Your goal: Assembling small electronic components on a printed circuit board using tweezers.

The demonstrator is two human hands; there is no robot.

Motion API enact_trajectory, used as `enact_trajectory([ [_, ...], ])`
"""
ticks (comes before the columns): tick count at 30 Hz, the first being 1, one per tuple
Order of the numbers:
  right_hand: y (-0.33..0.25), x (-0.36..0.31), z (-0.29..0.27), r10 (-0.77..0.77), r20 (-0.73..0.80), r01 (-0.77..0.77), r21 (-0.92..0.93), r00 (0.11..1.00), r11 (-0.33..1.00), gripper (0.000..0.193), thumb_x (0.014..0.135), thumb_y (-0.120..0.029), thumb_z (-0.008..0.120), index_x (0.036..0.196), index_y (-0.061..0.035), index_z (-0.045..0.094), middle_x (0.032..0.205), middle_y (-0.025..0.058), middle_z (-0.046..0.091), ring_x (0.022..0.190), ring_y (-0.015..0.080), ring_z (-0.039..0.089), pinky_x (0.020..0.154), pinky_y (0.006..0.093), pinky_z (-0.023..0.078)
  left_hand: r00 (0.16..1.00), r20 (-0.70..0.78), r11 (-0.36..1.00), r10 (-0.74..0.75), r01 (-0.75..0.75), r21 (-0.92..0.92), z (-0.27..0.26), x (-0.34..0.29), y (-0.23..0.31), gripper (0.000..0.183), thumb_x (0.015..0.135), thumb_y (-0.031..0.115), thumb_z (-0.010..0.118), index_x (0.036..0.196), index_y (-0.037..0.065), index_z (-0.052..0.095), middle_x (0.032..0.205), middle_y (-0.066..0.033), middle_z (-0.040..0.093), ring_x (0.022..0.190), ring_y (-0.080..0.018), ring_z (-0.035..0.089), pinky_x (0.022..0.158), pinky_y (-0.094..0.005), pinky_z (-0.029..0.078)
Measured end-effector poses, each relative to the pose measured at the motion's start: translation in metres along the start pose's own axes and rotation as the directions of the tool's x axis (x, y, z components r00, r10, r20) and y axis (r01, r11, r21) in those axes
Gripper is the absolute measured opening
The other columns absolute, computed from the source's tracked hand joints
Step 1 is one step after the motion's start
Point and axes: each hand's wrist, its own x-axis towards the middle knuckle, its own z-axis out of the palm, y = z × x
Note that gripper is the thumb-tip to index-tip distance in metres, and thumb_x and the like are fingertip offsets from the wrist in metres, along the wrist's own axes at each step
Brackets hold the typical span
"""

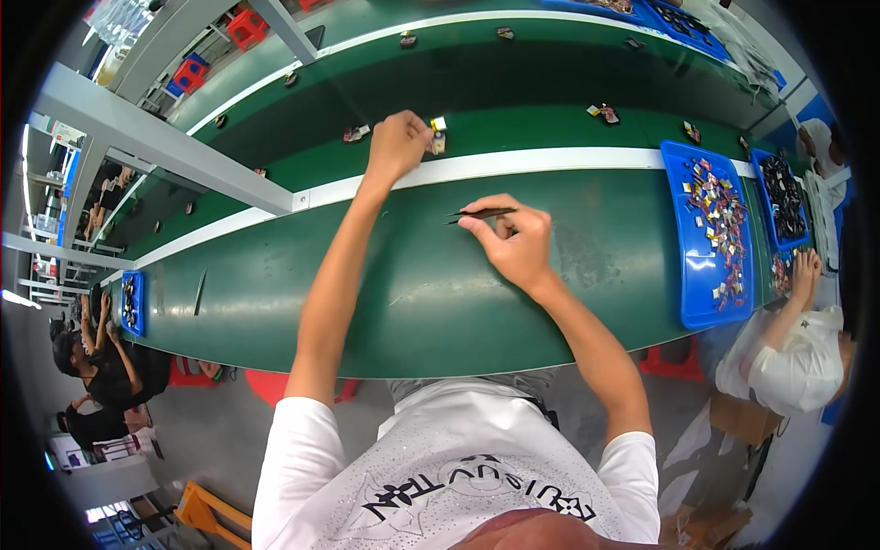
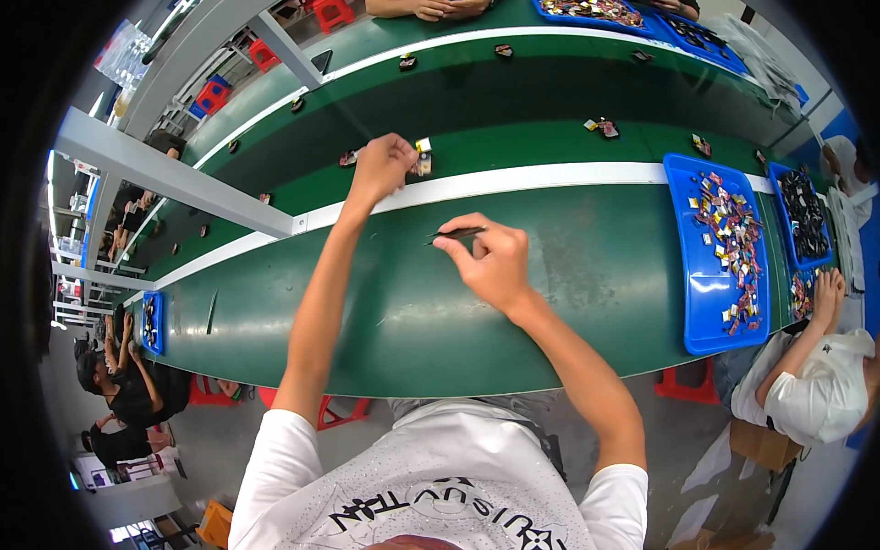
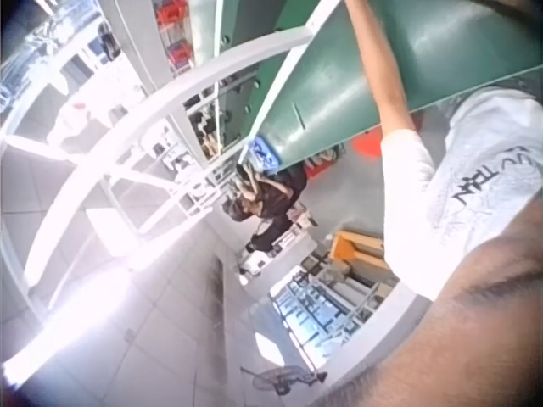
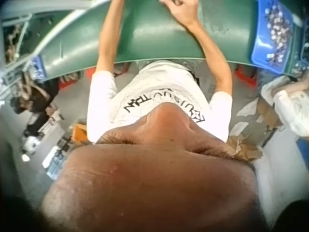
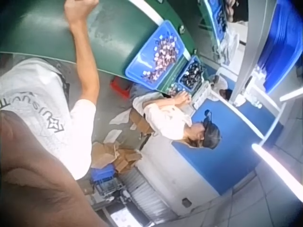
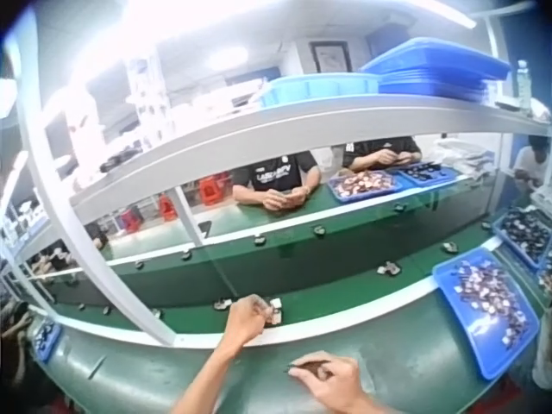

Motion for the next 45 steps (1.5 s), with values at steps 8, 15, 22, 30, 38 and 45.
enact_trajectory([
  [8,-0.003,0.004,0.003,0.424,0.055,-0.393,0.499,0.904,0.772,0.014,0.084,0.001,0.081,0.092,0.0018,0.07,0.067,-0.0064,0.058,0.053,-0.0029,0.035,0.047,0.018,0.025,0.981,0.002,0.891,-0.195,0.178,-0.419,0.009,-0.125,0.027,0.01,0.093,0.006,0.067,0.092,-0.004,0.065,0.071,-0.0066,0.068,0.048,-0.0094,0.059,0.039,-0.0237,0.041],
  [15,-0.006,0.0,0.005,0.343,0.045,-0.343,0.259,0.938,0.903,0.013,0.084,-0.001,0.081,0.092,0.0007,0.072,0.061,-0.0073,0.054,0.05,-0.0017,0.034,0.046,0.0202,0.024,0.982,-0.019,0.83,-0.189,0.149,-0.537,0.017,-0.137,0.025,0.01,0.095,0.004,0.064,0.095,-0.006,0.063,0.07,-0.0098,0.067,0.05,-0.0127,0.063,0.042,-0.0252,0.045],
  [22,-0.003,0.0,0.005,0.333,0.048,-0.335,0.201,0.942,0.92,0.013,0.083,-0.002,0.082,0.092,0.0007,0.072,0.058,-0.007,0.051,0.049,-0.0011,0.034,0.045,0.0212,0.022,0.981,-0.011,0.803,-0.191,0.15,-0.577,0.015,-0.14,0.024,0.011,0.097,0.005,0.063,0.098,-0.006,0.063,0.073,-0.0093,0.066,0.052,-0.0129,0.063,0.043,-0.0249,0.046],
  [30,-0.003,0.0,0.006,0.284,0.015,-0.284,0.112,0.959,0.952,0.015,0.081,-0.006,0.084,0.091,-0.0006,0.074,0.053,-0.0069,0.048,0.046,-0.0005,0.031,0.044,0.0224,0.021,0.983,-0.021,0.795,-0.18,0.132,-0.593,0.02,-0.141,0.024,0.011,0.097,0.003,0.062,0.1,-0.008,0.062,0.08,-0.0118,0.068,0.053,-0.0133,0.063,0.043,-0.0247,0.047],
  [38,-0.002,0.002,0.003,0.455,0.105,-0.461,0.35,0.884,0.816,0.013,0.086,0.0,0.079,0.095,0.0038,0.07,0.072,0.0006,0.065,0.06,0.0032,0.055,0.052,0.0193,0.038,0.988,-0.007,0.743,-0.157,0.114,-0.66,0.024,-0.142,0.024,0.012,0.098,0.002,0.062,0.104,-0.008,0.061,0.083,-0.0127,0.068,0.055,-0.0138,0.064,0.043,-0.0248,0.05],
  [45,-0.002,0.004,-0.001,0.507,0.209,-0.54,0.474,0.836,0.695,0.013,0.089,0.006,0.074,0.099,0.0069,0.066,0.09,0.0139,0.073,0.086,0.0178,0.074,0.073,0.0238,0.058,0.991,0.009,0.736,-0.13,0.103,-0.67,0.025,-0.142,0.019,0.013,0.098,0.001,0.063,0.105,-0.008,0.061,0.084,-0.0133,0.069,0.056,-0.0138,0.065,0.044,-0.0249,0.05],
])
